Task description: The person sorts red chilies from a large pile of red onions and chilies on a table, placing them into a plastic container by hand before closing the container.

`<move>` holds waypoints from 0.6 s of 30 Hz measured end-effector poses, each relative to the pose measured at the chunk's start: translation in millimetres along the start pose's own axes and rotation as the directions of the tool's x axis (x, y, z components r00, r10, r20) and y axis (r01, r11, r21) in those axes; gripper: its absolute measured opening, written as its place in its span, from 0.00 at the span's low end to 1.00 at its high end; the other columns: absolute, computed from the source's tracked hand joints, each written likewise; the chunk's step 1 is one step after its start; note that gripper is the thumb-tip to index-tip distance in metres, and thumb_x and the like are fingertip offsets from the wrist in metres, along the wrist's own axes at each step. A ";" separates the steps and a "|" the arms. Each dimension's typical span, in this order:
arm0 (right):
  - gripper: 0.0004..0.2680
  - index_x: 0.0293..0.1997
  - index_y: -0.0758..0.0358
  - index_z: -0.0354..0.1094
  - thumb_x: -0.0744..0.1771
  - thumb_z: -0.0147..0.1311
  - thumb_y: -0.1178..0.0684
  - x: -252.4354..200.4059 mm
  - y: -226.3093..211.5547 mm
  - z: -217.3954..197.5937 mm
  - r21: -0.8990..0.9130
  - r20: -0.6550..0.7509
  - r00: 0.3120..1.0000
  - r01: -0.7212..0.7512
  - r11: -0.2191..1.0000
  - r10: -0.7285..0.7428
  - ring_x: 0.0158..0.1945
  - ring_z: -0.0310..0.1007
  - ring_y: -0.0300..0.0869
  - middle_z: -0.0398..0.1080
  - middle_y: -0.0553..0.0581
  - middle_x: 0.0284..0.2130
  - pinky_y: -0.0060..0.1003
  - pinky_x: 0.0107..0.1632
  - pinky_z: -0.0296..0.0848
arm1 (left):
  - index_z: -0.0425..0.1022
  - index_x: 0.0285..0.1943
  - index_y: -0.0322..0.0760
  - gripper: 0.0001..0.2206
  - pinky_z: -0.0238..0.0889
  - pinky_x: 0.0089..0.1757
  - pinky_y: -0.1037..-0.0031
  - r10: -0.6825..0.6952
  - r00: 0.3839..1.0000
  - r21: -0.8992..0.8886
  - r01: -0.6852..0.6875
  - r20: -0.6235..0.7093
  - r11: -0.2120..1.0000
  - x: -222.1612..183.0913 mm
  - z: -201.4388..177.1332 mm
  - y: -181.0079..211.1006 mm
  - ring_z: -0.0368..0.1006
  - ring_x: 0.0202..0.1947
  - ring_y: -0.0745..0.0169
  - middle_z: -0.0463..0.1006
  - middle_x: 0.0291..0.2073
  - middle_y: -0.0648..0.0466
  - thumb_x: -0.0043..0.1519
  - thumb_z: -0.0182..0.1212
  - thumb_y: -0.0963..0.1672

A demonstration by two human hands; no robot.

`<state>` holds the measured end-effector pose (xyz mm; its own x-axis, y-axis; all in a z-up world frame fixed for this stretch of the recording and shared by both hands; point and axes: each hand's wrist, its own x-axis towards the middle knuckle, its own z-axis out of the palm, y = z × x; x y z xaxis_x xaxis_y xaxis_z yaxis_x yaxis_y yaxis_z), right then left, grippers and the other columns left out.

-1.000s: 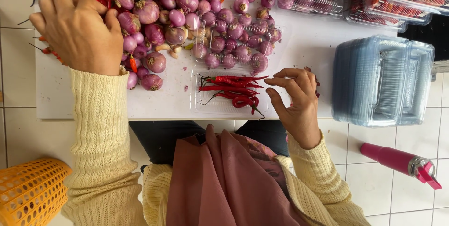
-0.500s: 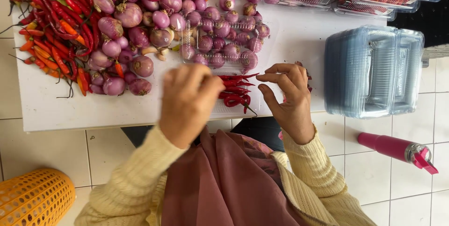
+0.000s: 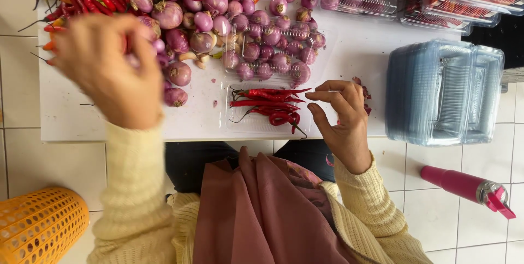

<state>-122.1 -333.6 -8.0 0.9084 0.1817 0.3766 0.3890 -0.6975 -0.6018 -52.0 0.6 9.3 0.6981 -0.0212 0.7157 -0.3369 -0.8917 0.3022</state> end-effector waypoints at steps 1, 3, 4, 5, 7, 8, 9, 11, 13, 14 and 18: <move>0.06 0.50 0.57 0.73 0.69 0.60 0.61 -0.5 0.2 0.1 0.001 0.003 1.000 0.003 1.000 -0.003 0.50 0.66 0.46 0.68 0.55 0.46 0.48 0.63 0.59 | 0.79 0.45 0.37 0.07 0.52 0.42 0.56 -0.007 0.999 0.102 0.011 -0.038 0.995 5.6 -2.2 -17.2 0.66 0.43 0.42 0.72 0.44 0.45 0.73 0.59 0.43; 0.06 0.50 0.57 0.73 0.69 0.60 0.61 -1.4 -0.2 0.5 0.002 0.004 1.000 0.008 1.000 -0.008 0.51 0.67 0.47 0.68 0.56 0.46 0.48 0.62 0.60 | 0.80 0.46 0.35 0.15 0.53 0.41 0.56 -0.007 0.997 0.202 0.022 -0.078 0.979 11.3 -0.8 -49.9 0.64 0.43 0.41 0.70 0.44 0.44 0.79 0.56 0.49; 0.06 0.50 0.57 0.73 0.69 0.60 0.61 -1.6 -0.7 0.7 -0.004 0.003 1.000 0.002 1.000 -0.002 0.51 0.67 0.46 0.68 0.56 0.46 0.47 0.62 0.60 | 0.82 0.46 0.37 0.08 0.54 0.44 0.55 -0.020 0.999 0.249 0.030 -0.044 0.968 11.8 3.1 -65.5 0.65 0.44 0.41 0.70 0.44 0.46 0.72 0.69 0.46; 0.06 0.50 0.57 0.73 0.69 0.60 0.61 -1.6 -0.9 0.4 -0.012 0.003 1.000 -0.005 1.000 0.005 0.51 0.67 0.46 0.68 0.55 0.46 0.47 0.63 0.61 | 0.84 0.46 0.38 0.09 0.56 0.46 0.54 -0.034 0.999 0.295 0.036 -0.011 0.955 12.8 7.7 -80.8 0.66 0.45 0.42 0.70 0.44 0.48 0.65 0.82 0.43; 0.06 0.50 0.57 0.73 0.69 0.60 0.61 -1.6 0.5 0.6 -0.010 0.000 1.000 -0.007 1.000 0.007 0.51 0.67 0.46 0.68 0.55 0.46 0.47 0.63 0.60 | 0.85 0.44 0.43 0.12 0.57 0.45 0.57 -0.028 1.000 0.344 0.030 -0.009 0.938 11.3 23.6 -98.0 0.66 0.44 0.45 0.71 0.43 0.51 0.63 0.87 0.47; 0.06 0.49 0.57 0.73 0.69 0.60 0.61 -2.4 1.2 0.7 -0.007 0.000 1.000 -0.011 1.000 0.011 0.50 0.67 0.46 0.68 0.55 0.46 0.47 0.63 0.59 | 0.85 0.41 0.47 0.15 0.58 0.44 0.59 -0.024 1.000 0.394 0.025 -0.006 0.919 9.6 31.9 -106.5 0.66 0.42 0.49 0.73 0.41 0.54 0.61 0.92 0.50; 0.06 0.49 0.57 0.73 0.69 0.60 0.61 -2.7 1.5 0.3 -0.007 0.003 1.000 -0.011 1.000 0.011 0.50 0.67 0.46 0.68 0.55 0.46 0.47 0.63 0.59 | 0.85 0.41 0.47 0.15 0.58 0.44 0.59 -0.027 1.000 0.395 0.026 -0.005 0.918 10.2 33.8 -106.6 0.66 0.42 0.49 0.73 0.41 0.54 0.61 0.92 0.50; 0.06 0.49 0.57 0.73 0.69 0.60 0.61 -2.4 2.3 -0.2 -0.007 -0.008 1.000 0.004 1.000 -0.004 0.49 0.67 0.45 0.68 0.55 0.46 0.48 0.65 0.58 | 0.84 0.37 0.51 0.10 0.56 0.40 0.61 -0.055 0.998 0.372 0.046 0.015 0.927 12.9 38.0 -107.4 0.67 0.41 0.50 0.76 0.41 0.56 0.60 0.86 0.46; 0.06 0.49 0.57 0.73 0.69 0.60 0.61 -2.2 2.6 -0.9 -0.006 -0.007 1.000 0.003 1.000 -0.003 0.48 0.67 0.45 0.68 0.55 0.46 0.49 0.65 0.57 | 0.84 0.38 0.49 0.09 0.58 0.40 0.59 -0.069 0.998 0.354 0.060 0.013 0.933 13.1 36.8 -113.5 0.69 0.41 0.48 0.77 0.42 0.55 0.61 0.85 0.45; 0.06 0.49 0.57 0.73 0.69 0.60 0.61 -2.5 2.8 -1.7 -0.005 -0.006 1.000 0.000 1.000 0.000 0.48 0.66 0.45 0.68 0.55 0.46 0.50 0.65 0.57 | 0.84 0.39 0.47 0.08 0.60 0.40 0.56 -0.083 0.996 0.336 0.073 0.013 0.939 13.3 36.6 -116.1 0.71 0.42 0.46 0.77 0.43 0.54 0.61 0.83 0.44; 0.06 0.49 0.57 0.73 0.69 0.59 0.61 -3.4 5.3 -1.0 -0.006 -0.013 1.000 -0.012 1.000 0.012 0.49 0.67 0.46 0.69 0.55 0.45 0.46 0.62 0.59 | 0.81 0.45 0.28 0.05 0.69 0.34 0.71 -0.083 0.996 -0.065 0.083 -0.007 0.994 17.0 15.9 -110.8 0.74 0.32 0.61 0.81 0.37 0.48 0.70 0.73 0.34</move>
<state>-123.3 -338.7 -11.8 0.9109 0.1648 0.3783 0.3774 -0.7035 -0.6022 7.3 91.8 -22.0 0.7194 0.0563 0.6924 -0.3183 -0.8591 0.4007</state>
